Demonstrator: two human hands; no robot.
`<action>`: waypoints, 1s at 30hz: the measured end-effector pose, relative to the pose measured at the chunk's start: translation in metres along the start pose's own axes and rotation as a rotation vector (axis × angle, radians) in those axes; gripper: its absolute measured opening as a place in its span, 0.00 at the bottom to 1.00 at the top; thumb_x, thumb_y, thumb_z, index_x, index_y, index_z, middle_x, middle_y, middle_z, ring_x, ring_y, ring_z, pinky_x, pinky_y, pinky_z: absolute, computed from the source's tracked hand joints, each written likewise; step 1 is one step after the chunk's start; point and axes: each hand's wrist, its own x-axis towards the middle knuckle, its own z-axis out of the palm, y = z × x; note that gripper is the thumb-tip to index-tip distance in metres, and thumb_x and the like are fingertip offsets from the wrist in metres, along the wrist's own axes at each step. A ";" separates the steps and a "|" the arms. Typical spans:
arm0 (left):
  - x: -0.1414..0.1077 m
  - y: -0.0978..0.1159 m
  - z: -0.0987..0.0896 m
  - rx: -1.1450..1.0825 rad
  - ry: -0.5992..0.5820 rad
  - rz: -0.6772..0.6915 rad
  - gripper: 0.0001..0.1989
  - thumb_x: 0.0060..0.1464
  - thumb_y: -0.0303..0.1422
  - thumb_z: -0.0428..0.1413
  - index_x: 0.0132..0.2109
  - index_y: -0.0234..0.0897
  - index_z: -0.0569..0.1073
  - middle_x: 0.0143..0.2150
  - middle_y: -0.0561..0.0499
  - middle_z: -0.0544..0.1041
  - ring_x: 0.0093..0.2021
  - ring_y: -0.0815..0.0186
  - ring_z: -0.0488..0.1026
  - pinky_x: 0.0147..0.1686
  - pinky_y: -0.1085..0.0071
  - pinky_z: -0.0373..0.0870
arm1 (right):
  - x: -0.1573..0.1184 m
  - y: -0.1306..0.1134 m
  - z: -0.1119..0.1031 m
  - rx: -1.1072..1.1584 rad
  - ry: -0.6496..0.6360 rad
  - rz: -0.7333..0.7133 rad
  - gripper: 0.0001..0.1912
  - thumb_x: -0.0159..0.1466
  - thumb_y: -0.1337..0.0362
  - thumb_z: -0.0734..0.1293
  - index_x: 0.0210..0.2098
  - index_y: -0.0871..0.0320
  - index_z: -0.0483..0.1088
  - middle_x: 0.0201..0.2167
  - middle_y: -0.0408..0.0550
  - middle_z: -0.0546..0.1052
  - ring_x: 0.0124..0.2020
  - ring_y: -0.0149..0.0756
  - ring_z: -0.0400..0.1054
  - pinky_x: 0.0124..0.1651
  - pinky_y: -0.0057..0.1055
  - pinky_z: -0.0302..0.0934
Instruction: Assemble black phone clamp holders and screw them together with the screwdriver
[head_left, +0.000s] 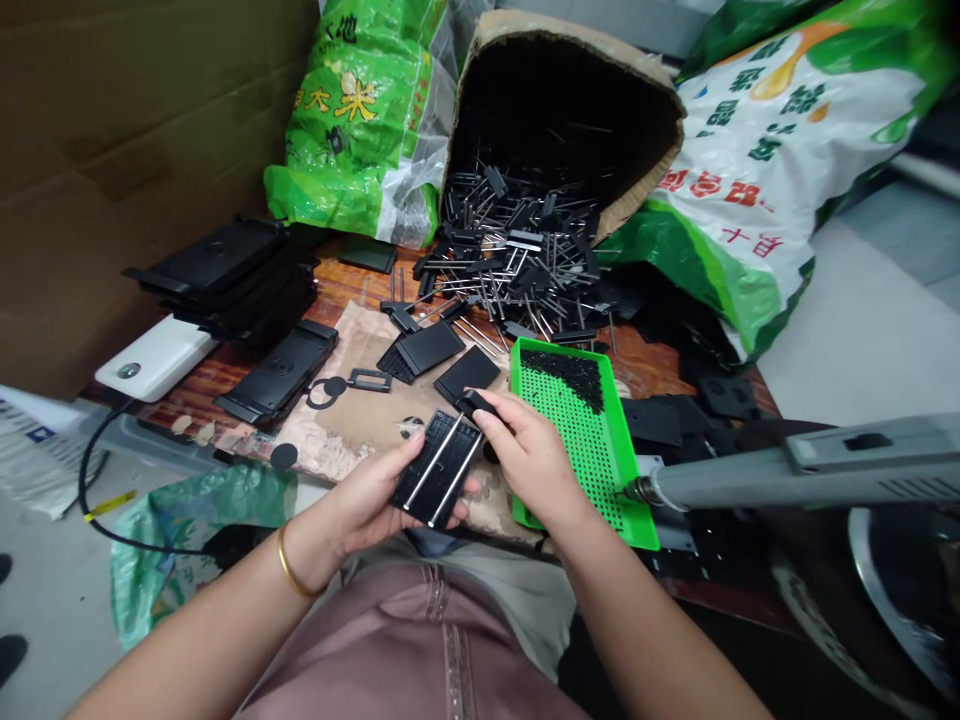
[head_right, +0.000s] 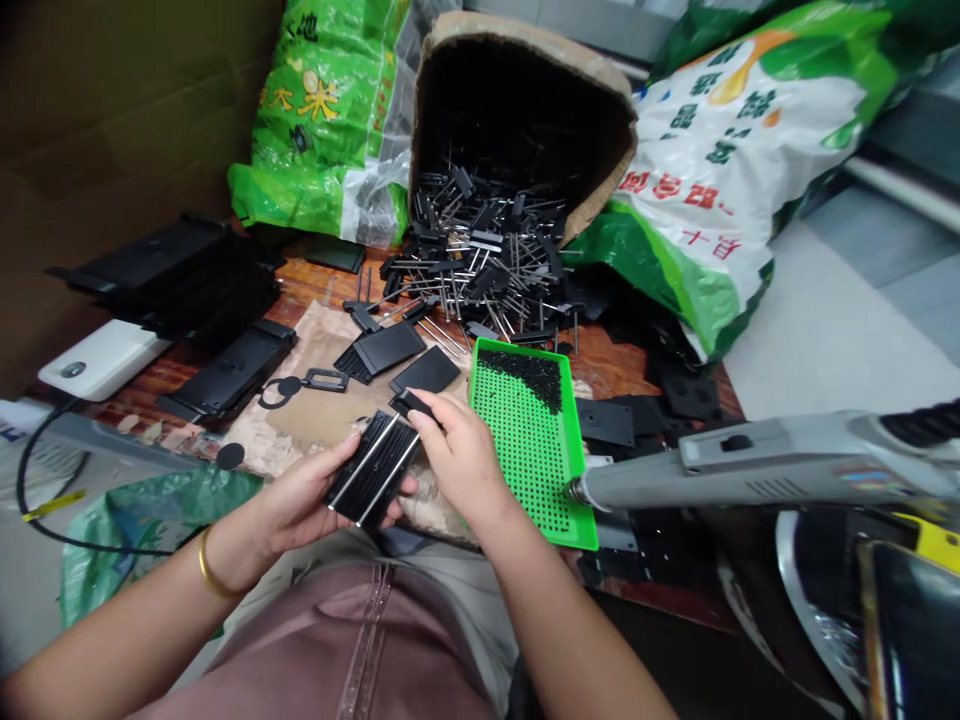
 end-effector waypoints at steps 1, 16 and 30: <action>0.000 0.000 0.000 -0.002 -0.007 0.002 0.26 0.64 0.45 0.42 0.52 0.29 0.72 0.40 0.36 0.80 0.34 0.59 0.79 0.36 0.66 0.74 | 0.001 0.001 0.001 0.007 -0.006 -0.001 0.15 0.64 0.62 0.60 0.47 0.54 0.73 0.47 0.49 0.77 0.49 0.38 0.70 0.54 0.40 0.62; -0.002 -0.003 0.008 0.021 0.083 0.006 0.22 0.63 0.42 0.46 0.50 0.27 0.74 0.39 0.37 0.81 0.32 0.59 0.79 0.34 0.66 0.75 | 0.002 0.005 0.001 0.069 0.015 -0.008 0.15 0.64 0.62 0.61 0.48 0.53 0.73 0.48 0.48 0.77 0.51 0.38 0.69 0.56 0.39 0.60; 0.016 -0.016 0.024 0.109 0.265 0.657 0.21 0.51 0.39 0.60 0.51 0.37 0.73 0.54 0.45 0.75 0.58 0.55 0.67 0.55 0.61 0.66 | -0.037 -0.013 0.028 0.925 -0.109 0.578 0.18 0.56 0.51 0.68 0.39 0.57 0.75 0.22 0.42 0.71 0.22 0.27 0.63 0.25 0.24 0.62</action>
